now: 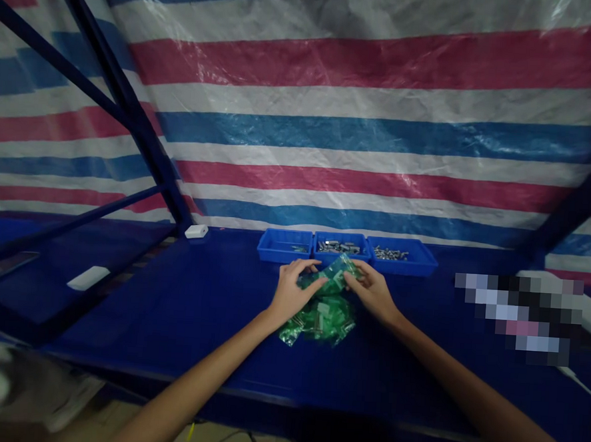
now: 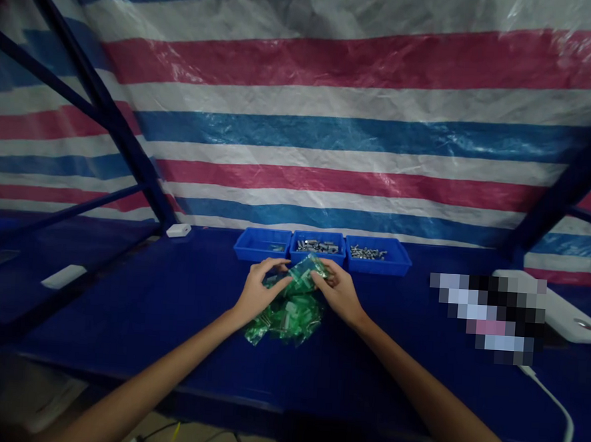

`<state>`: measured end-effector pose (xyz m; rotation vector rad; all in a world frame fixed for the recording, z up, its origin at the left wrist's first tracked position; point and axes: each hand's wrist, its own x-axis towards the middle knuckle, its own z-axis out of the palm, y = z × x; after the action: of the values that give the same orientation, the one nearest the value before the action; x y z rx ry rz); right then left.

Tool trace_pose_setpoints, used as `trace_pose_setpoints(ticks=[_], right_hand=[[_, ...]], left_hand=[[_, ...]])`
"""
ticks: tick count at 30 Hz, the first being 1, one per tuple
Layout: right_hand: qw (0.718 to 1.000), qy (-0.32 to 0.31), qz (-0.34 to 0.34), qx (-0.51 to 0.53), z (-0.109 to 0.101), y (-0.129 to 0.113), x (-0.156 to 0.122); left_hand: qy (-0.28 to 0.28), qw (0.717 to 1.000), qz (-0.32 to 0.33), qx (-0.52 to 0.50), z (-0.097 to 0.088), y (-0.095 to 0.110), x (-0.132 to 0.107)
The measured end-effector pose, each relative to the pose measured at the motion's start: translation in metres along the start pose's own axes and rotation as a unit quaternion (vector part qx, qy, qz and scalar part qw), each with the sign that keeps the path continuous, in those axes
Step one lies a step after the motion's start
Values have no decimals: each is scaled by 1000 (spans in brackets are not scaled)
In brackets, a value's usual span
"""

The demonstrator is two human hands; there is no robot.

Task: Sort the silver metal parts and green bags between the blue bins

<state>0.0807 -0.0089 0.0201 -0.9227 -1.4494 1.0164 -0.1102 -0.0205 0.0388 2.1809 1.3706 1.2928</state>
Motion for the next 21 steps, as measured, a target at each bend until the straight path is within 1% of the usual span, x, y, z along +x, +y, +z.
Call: trace_pose_setpoints(ticks=[3,5,7,10,11,12,13,14,16,17,18,19,21], right_hand=[[999,-36,7,31,4,-3,-3],[999,-38,2,31,2,-4,-4],[999,-28,-32,0,-1,-3,-4],[989,-10,-121,-84,-5,-1,-3],[985,-2,-138,-107,-6,-1,-3],[982,10,-142,-122,-6,-1,-3],[982,22,-133,-129,-6,-1,-3],[984,34,-118,-128,-5,-1,-3],[987,53,-90,-120,-5,-1,-2],[987,60,-84,-120,-6,-1,-1],[986,66,-84,-125,-7,-1,0],[984,72,-88,-136,-8,-1,1],[976,88,-99,-170,-12,0,4]], left_hand=[[-12,999,-16,-29,11,9,14],[-10,999,-2,-43,14,12,19],[-13,998,36,-41,13,12,18],[-40,993,107,-4,8,12,12],[-51,991,121,8,7,12,10],[-57,991,124,17,5,12,10],[-53,992,114,22,4,11,12],[-37,995,92,26,2,10,15],[26,999,24,31,-3,1,30],[58,998,-11,29,-6,-6,40],[77,996,-45,25,-10,-15,51],[86,993,-75,27,-15,-26,63],[75,986,-132,65,-22,-49,84]])
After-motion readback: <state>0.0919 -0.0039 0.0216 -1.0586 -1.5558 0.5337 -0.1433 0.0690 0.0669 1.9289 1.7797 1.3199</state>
